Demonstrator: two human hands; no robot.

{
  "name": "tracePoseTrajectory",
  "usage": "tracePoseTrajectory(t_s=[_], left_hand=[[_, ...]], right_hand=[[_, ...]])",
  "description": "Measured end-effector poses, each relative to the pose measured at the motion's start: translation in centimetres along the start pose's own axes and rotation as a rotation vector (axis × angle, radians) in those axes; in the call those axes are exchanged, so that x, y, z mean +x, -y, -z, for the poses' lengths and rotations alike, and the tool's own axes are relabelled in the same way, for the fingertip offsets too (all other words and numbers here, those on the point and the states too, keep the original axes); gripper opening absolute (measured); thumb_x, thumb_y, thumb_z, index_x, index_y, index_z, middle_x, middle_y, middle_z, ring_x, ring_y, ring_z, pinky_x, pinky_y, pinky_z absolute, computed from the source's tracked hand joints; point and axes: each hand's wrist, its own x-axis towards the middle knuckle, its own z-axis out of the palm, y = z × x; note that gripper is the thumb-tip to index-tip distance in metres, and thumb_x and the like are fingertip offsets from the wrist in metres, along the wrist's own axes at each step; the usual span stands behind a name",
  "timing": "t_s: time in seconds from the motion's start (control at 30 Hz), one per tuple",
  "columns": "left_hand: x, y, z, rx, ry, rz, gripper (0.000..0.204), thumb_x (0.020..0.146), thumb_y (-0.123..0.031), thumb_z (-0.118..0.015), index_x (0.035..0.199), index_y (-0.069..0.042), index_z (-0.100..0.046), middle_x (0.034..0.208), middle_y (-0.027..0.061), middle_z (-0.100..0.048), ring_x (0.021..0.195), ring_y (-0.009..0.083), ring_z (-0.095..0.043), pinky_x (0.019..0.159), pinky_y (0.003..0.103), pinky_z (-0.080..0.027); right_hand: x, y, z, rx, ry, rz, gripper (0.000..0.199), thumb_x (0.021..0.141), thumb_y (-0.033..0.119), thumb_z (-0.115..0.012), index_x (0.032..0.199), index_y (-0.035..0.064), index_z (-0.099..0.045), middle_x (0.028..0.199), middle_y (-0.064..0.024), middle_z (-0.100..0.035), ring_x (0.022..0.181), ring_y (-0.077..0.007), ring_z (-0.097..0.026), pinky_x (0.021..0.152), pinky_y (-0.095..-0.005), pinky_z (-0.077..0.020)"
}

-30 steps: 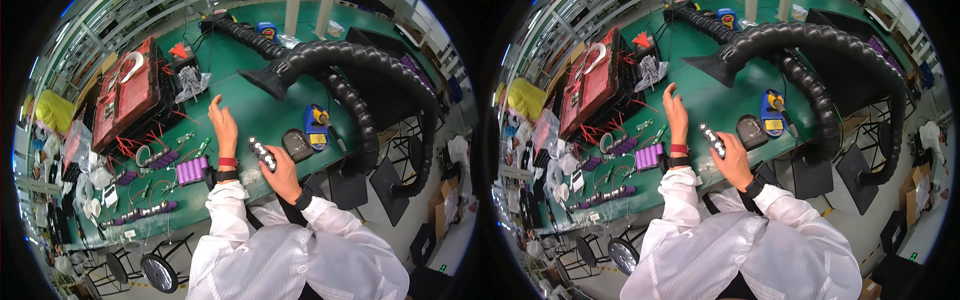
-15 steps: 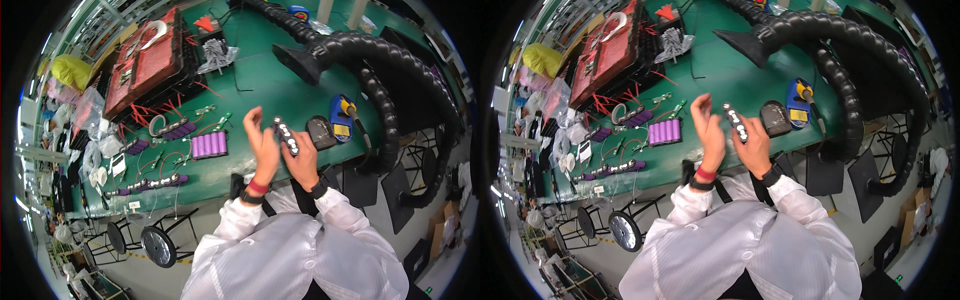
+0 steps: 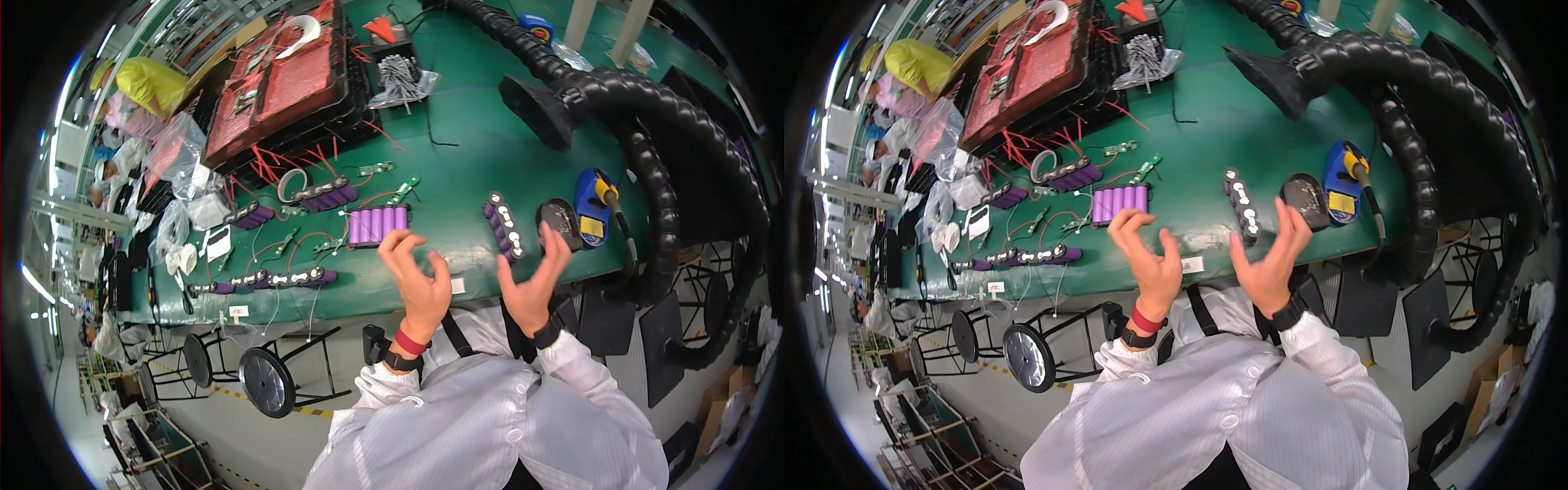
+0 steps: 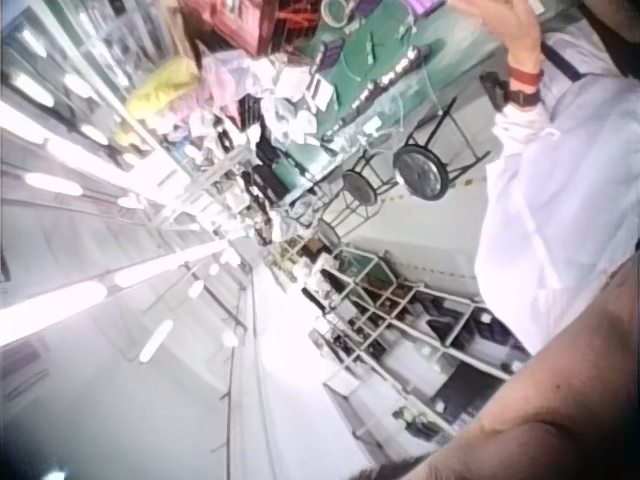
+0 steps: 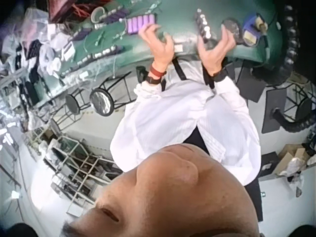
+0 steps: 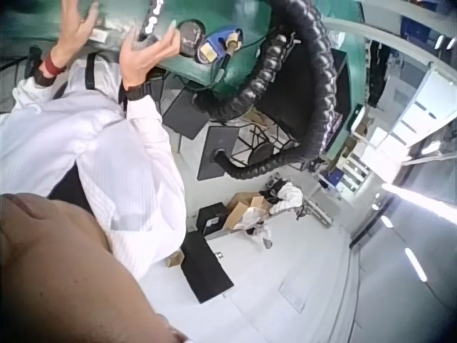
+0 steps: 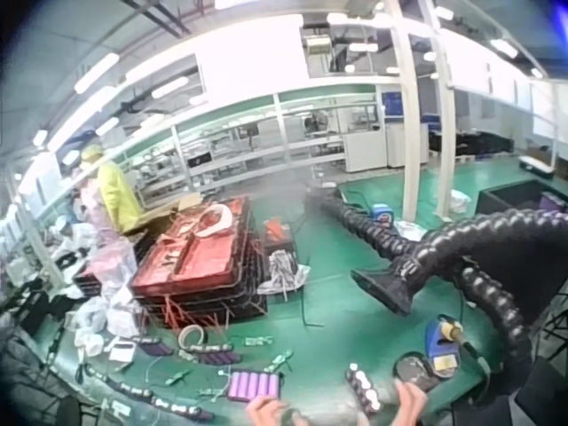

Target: Soldering connections on lithium-ion battery packs at a factory workbench.

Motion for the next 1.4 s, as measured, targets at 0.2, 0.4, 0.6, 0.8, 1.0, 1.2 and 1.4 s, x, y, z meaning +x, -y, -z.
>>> tracePoseTrajectory(t_s=[0.2, 0.4, 0.6, 0.8, 1.0, 1.2, 1.4], left_hand=[[0.3, 3.5, 2.5, 0.102, -0.364, 0.127, 0.037, 0.092, 0.010, -0.053, 0.127, 0.003, -0.045, 0.144, 0.0229, -0.040, 0.134, 0.0350, -0.045, 0.117, 0.045, -0.033], [1.5, 6.8, 3.3, 0.209, -0.153, 0.143, 0.045, 0.097, 0.008, -0.048, 0.141, 0.007, -0.045, 0.146, 0.0281, -0.047, 0.135, 0.0436, -0.048, 0.117, 0.050, -0.036], [1.7, 7.3, 4.6, 0.325, -0.051, 0.183, 0.049, 0.097, 0.006, -0.052, 0.146, 0.010, -0.045, 0.146, 0.0295, -0.049, 0.134, 0.0482, -0.046, 0.115, 0.053, -0.037], [0.5, 8.6, 4.6, 0.200, -0.016, 0.220, 0.057, 0.099, 0.003, -0.055, 0.154, 0.002, -0.043, 0.153, 0.0276, -0.044, 0.140, 0.0468, -0.040, 0.117, 0.053, -0.035], [-0.3, 7.7, 4.4, -0.167, -0.069, 0.353, 0.065, 0.100, 0.008, -0.052, 0.162, 0.000, -0.033, 0.163, 0.0183, -0.040, 0.152, 0.0323, -0.037, 0.126, 0.042, -0.029], [-2.5, 8.4, 5.1, -0.408, -0.048, 0.349, 0.068, 0.106, 0.008, -0.043, 0.168, 0.002, -0.015, 0.173, 0.0200, -0.023, 0.160, 0.0307, -0.023, 0.130, 0.042, -0.021], [-3.9, 7.0, 6.0, -0.515, -0.061, 0.402, 0.071, 0.104, 0.012, -0.037, 0.169, -0.001, -0.012, 0.175, 0.0182, -0.018, 0.161, 0.0311, -0.021, 0.130, 0.044, -0.021]], right_hand=[[0.7, 5.7, -0.5, 0.410, 0.374, 0.049, 0.046, 0.091, 0.003, -0.070, 0.134, -0.0031, -0.057, 0.124, -0.0206, -0.060, 0.105, -0.0316, -0.061, 0.092, -0.0394, -0.0496], [-0.2, 3.7, -10.4, 0.721, 0.550, -0.495, 0.054, 0.103, 0.013, -0.067, 0.149, -0.0041, -0.047, 0.135, -0.0234, -0.063, 0.121, -0.0262, -0.065, 0.100, -0.0364, -0.0540], [1.2, 5.8, -12.0, 0.789, 0.597, -0.672, 0.056, 0.103, 0.014, -0.067, 0.150, -0.0080, -0.044, 0.136, -0.0234, -0.064, 0.121, -0.0246, -0.066, 0.102, -0.0353, -0.0535], [1.3, 6.1, -14.2, 0.773, 0.537, -0.685, 0.054, 0.097, 0.006, -0.074, 0.141, -0.0128, -0.050, 0.124, -0.0189, -0.069, 0.109, -0.0187, -0.069, 0.093, -0.0298, -0.0569], [1.5, 4.3, -14.1, 0.745, 0.608, -0.449, 0.044, 0.089, 0.001, -0.079, 0.127, -0.0084, -0.060, 0.111, -0.0150, -0.075, 0.099, -0.0186, -0.072, 0.090, -0.0325, -0.0574], [1.4, 5.9, -11.4, 0.531, 0.589, -0.222, 0.035, 0.081, -0.003, -0.081, 0.113, -0.0008, -0.066, 0.100, -0.0149, -0.073, 0.091, -0.0259, -0.072, 0.085, -0.0356, -0.0556], [1.5, 5.9, -11.7, 0.599, 0.585, -0.250, 0.033, 0.082, 0.001, -0.084, 0.110, -0.0019, -0.066, 0.096, -0.0106, -0.075, 0.091, -0.0184, -0.073, 0.086, -0.0325, -0.0560]])
